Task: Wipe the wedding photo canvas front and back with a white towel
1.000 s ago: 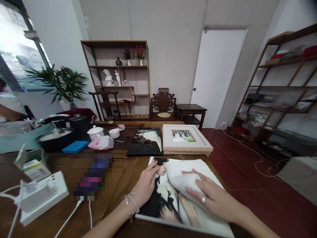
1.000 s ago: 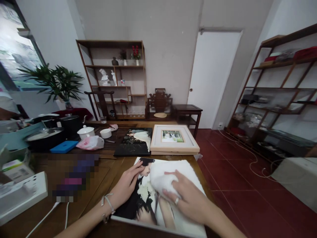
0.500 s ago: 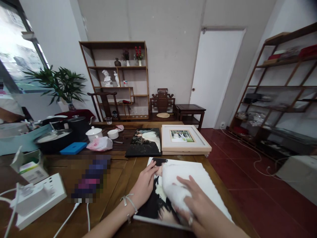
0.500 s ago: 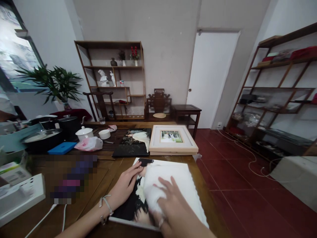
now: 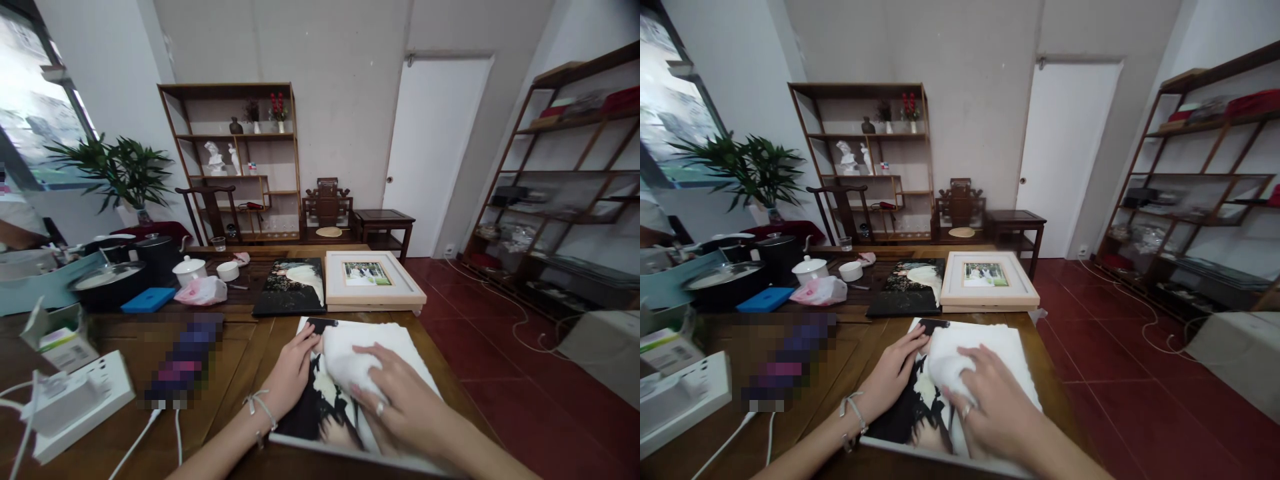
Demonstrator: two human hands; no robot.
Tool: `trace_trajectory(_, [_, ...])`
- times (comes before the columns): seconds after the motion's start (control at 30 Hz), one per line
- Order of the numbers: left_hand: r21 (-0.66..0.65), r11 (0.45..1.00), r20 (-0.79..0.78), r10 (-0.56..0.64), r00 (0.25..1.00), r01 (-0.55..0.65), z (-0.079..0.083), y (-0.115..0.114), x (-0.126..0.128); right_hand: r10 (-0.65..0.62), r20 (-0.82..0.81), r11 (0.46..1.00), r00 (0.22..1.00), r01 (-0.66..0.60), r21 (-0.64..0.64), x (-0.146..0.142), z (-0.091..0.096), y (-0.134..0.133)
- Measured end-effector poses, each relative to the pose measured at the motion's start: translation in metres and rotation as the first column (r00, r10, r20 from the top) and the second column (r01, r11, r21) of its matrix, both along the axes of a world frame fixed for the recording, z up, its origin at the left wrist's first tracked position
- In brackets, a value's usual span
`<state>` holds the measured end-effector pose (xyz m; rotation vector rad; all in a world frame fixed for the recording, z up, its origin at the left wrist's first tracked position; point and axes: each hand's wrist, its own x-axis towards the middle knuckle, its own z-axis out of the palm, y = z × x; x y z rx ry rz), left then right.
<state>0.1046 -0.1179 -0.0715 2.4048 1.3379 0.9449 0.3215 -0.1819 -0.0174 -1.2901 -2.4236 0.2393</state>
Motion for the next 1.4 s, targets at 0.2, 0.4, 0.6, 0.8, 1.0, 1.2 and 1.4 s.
trace_trajectory(0.2, [-0.006,1.0,0.015,0.004,1.0,-0.004,-0.001,0.001,-0.002,-0.115,-0.088,0.991,0.989,0.12,0.055,0.004,-0.005,0.044])
trace_trajectory(0.4, [0.007,1.0,0.021,-0.003,1.0,0.003,0.001,0.001,-0.001,-0.037,-0.012,0.999,0.999,0.037,0.025,-0.014,-0.007,0.01])
trace_trajectory(0.6, [-0.012,1.0,0.016,0.012,1.0,-0.012,0.006,-0.001,0.001,0.276,0.081,0.961,0.958,-0.277,-0.001,-0.012,-0.045,-0.031])
trace_trajectory(0.8, [-0.031,0.999,-0.005,0.012,1.0,-0.012,0.006,-0.001,0.001,0.256,0.083,0.967,0.963,-0.256,-0.014,-0.009,-0.034,-0.033])
trace_trajectory(1.0, [0.023,1.0,0.026,0.002,1.0,-0.002,0.0,0.001,-0.001,-0.032,0.009,0.998,0.999,0.032,0.061,-0.004,-0.007,-0.004])
trace_trajectory(1.2, [-0.011,0.999,0.026,0.035,0.999,-0.035,0.001,-0.001,0.002,-0.159,0.01,0.981,0.987,0.156,0.119,0.006,-0.009,0.044])
trace_trajectory(1.4, [-0.004,0.998,0.013,0.063,0.998,-0.063,0.0,-0.002,0.005,-0.052,0.051,0.995,0.997,0.048,0.084,-0.011,-0.006,0.015])
